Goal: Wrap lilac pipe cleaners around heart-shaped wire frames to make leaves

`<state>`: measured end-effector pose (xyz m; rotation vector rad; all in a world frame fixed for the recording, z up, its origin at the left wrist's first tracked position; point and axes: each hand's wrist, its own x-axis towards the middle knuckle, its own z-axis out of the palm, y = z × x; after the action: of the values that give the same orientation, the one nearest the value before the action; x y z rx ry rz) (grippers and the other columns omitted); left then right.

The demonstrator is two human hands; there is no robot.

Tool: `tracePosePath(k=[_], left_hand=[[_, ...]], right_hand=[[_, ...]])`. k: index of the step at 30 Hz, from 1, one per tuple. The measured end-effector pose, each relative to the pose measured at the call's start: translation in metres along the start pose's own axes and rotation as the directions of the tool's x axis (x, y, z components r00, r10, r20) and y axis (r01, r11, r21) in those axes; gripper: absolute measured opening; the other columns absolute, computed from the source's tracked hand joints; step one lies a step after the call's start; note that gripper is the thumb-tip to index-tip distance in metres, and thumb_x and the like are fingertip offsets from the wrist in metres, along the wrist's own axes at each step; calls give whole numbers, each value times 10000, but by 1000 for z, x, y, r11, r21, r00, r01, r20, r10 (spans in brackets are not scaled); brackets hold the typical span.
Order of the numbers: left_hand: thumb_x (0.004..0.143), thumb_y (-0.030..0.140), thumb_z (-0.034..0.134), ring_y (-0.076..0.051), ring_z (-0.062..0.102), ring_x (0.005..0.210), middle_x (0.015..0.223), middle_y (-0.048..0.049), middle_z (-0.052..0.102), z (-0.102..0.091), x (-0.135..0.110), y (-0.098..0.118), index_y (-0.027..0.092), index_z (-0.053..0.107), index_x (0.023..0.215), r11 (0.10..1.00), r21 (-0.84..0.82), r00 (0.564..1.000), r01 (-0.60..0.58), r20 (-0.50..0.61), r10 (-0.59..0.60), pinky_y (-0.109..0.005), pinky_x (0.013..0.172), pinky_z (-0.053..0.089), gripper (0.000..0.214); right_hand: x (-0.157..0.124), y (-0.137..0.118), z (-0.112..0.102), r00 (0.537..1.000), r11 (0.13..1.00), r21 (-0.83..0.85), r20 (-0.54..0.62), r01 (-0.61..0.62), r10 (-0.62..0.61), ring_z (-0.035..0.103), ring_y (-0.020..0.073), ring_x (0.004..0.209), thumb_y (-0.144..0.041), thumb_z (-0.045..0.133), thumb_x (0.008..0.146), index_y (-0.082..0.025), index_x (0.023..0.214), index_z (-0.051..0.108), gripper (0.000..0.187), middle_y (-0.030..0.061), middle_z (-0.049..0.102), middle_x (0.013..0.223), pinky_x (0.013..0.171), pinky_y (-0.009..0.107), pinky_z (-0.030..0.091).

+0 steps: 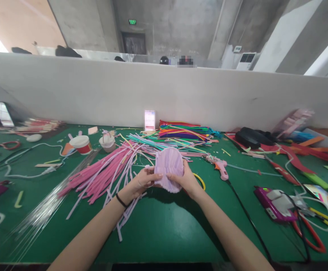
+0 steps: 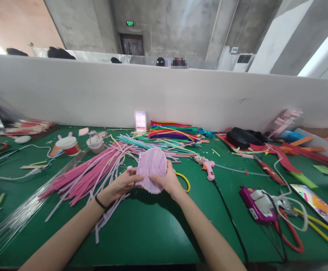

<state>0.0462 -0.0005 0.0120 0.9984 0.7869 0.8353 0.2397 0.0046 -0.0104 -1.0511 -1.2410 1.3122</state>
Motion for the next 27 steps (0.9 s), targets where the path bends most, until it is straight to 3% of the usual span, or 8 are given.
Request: tracePosePath(k=[6, 12, 15, 20, 27], left_hand=[[709, 242, 748, -209, 673, 837, 1019, -112, 708, -7, 4, -4, 150, 675, 1066, 1000, -19, 1000, 7, -6, -7, -318, 749, 543, 375], [637, 227, 796, -230, 675, 837, 1003, -126, 712, -6, 9, -18, 122, 677, 1038, 1000, -1, 1000, 0, 0, 0, -358, 805, 521, 431], [599, 193, 815, -254, 664, 898, 1048, -121, 700, -3, 6, -20, 140, 653, 1089, 999, 27, 999, -36, -35, 37, -377, 844, 505, 519], [638, 194, 787, -275, 656, 898, 1025, -107, 704, -2, 4, -18, 135, 643, 1100, 996, 31, 996, -80, 33, 79, -398, 843, 500, 487], [572, 172, 825, -257, 672, 845, 1010, -126, 707, -2, 5, -16, 119, 658, 1059, 999, -27, 1000, -24, -10, 23, -388, 820, 508, 518]], right_hand=[[-3, -7, -4, 988, 978, 195, 151, -72, 43, 570, 229, 1103, -329, 765, 657, -262, 1225, 454, 651, 62, 596, 1204, 964, 409, 433], [-8, -9, -7, 950, 991, 112, 310, -77, 39, 505, 222, 1187, -242, 798, 611, -270, 1294, 392, 795, 57, 549, 1258, 1014, 402, 392], [-9, -9, -6, 945, 997, 50, 323, -64, 44, 497, 222, 1193, -230, 805, 592, -265, 1279, 406, 795, 51, 563, 1229, 1030, 404, 375], [-9, -10, -4, 947, 990, 102, 316, -93, 57, 518, 230, 1170, -232, 811, 578, -264, 1265, 414, 795, 59, 547, 1256, 997, 404, 413], [-11, -15, -1, 935, 967, 184, 338, -176, 106, 570, 229, 1105, -228, 813, 576, -274, 1238, 428, 768, 50, 582, 1212, 938, 397, 462]])
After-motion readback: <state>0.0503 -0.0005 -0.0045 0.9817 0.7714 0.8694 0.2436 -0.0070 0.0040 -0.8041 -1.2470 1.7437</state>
